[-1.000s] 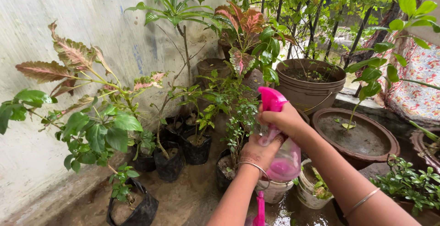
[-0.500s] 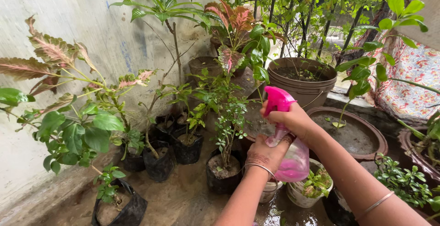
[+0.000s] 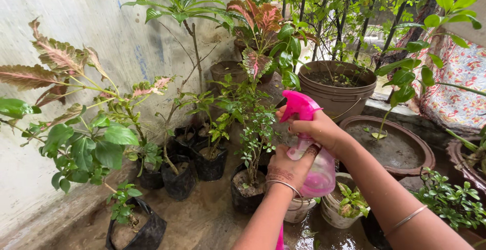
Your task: The person uses a spray bottle to spray water onto various potted plants on a balcony, including aloe vera and small shrubs.
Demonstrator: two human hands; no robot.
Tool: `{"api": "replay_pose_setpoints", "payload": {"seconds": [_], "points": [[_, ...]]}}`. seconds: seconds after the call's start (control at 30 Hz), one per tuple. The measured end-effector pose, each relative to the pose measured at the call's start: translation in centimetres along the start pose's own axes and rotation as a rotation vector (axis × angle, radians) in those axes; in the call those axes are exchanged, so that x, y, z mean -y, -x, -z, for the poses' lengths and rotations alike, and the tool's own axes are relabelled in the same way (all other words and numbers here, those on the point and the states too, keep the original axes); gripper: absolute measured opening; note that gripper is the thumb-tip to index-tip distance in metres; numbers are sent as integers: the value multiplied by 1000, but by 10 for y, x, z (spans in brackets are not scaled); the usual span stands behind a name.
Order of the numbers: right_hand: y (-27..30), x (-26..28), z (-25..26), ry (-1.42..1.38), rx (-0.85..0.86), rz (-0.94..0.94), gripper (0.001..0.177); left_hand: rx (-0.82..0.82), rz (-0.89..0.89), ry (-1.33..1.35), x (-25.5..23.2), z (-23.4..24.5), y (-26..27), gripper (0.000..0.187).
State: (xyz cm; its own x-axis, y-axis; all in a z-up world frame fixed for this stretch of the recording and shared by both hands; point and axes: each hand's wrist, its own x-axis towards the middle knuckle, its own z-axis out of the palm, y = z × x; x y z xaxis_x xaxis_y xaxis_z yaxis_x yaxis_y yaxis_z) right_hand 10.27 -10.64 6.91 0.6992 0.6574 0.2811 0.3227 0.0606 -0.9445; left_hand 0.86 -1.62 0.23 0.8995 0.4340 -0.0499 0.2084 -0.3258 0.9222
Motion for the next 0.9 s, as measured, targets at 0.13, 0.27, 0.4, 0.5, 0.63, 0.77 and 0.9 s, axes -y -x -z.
{"api": "replay_pose_setpoints", "payload": {"seconds": [0.13,0.27,0.4,0.5,0.63,0.77,0.9], "points": [[7,-5,7,-70,-52,-65,37,-22,-14,-16,-5,-3,5,93],[7,-14,20,21,-122,-65,30,-15,-47,24,-8,-12,4,95],[16,-6,31,-61,-69,-41,43,17,-78,118,-7,-28,4,95],[24,-14,44,20,-89,-90,41,56,-66,114,-5,-46,4,102],[27,-26,57,137,-97,-146,45,99,4,171,-5,-65,13,91],[39,-15,64,98,0,-178,64,138,110,224,-13,-82,28,90],[44,-26,79,225,-55,-274,42,173,195,234,-22,-93,39,88]]}}
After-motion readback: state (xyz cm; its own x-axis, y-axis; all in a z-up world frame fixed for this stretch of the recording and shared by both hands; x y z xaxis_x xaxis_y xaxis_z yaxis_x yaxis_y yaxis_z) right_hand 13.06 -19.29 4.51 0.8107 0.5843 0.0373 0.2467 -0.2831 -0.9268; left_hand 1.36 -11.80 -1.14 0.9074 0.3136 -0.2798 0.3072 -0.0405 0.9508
